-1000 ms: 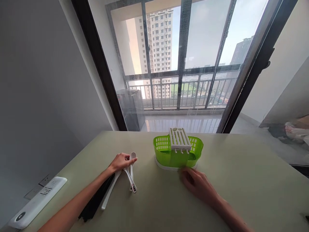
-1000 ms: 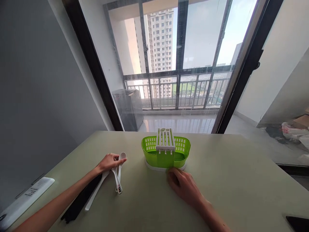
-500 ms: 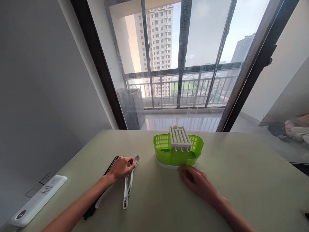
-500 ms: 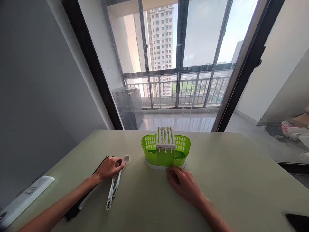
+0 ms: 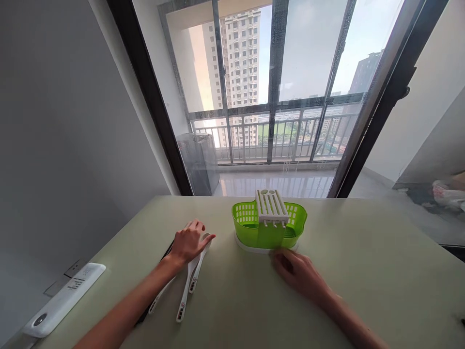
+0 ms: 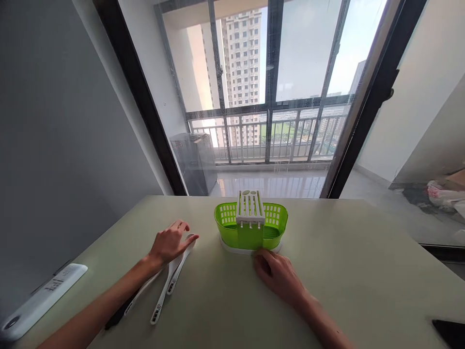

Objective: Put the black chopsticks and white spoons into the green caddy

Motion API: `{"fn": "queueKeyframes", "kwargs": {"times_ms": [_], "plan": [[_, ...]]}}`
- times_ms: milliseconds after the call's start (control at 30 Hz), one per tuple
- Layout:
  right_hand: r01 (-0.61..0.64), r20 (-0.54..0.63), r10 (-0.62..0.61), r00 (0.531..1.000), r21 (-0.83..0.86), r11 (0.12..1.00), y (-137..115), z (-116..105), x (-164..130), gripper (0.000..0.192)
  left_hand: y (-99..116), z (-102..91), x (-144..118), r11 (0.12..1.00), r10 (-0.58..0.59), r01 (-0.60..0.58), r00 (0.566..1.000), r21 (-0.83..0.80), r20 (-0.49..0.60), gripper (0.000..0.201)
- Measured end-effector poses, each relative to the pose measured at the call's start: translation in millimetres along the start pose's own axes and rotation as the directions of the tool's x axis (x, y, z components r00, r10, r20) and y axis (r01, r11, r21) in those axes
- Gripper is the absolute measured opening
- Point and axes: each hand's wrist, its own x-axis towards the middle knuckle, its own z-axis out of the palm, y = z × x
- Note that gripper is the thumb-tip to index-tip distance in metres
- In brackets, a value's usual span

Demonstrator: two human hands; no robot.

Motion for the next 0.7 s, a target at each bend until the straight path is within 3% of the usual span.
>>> {"fn": "queueKeyframes", "kwargs": {"times_ms": [67,133,200,300,400,533,700], "plan": [[-0.009,0.002,0.009,1.000,0.003,1.000,-1.1,-0.3,0.2,0.022,24.8,-12.5,11.9,0.995,0.072,-0.082,0.985,-0.055,-0.156,0.041],[-0.017,0.008,0.017,1.000,0.002,1.000,-2.4,-0.8,0.5,0.023,59.3,-27.1,21.3,0.969,0.127,-0.185,0.940,-0.162,-0.316,0.035],[-0.025,0.011,0.025,1.000,0.001,1.000,-3.2,-1.3,0.8,0.023,99.1,-40.7,25.9,0.916,0.204,-0.321,0.889,-0.242,-0.409,0.031],[-0.022,0.003,0.022,1.000,-0.006,1.000,-1.8,-0.2,0.7,0.021,154.5,-50.6,24.2,0.840,0.357,-0.487,0.828,-0.240,-0.432,0.040],[0.006,-0.025,-0.007,1.000,-0.031,0.999,3.6,3.6,-0.2,0.022,190.3,-43.4,18.9,0.814,0.476,-0.560,0.795,-0.155,-0.377,0.054],[0.025,-0.040,-0.026,0.999,-0.038,0.999,8.5,7.7,-1.0,0.023,200.0,-24.8,18.3,0.844,0.504,-0.536,0.799,-0.006,-0.328,0.061],[-0.004,-0.004,0.004,1.000,0.012,1.000,2.6,3.6,0.3,0.021,166.0,-21.3,30.7,0.862,0.462,-0.507,0.789,-0.004,-0.405,0.042]]}}
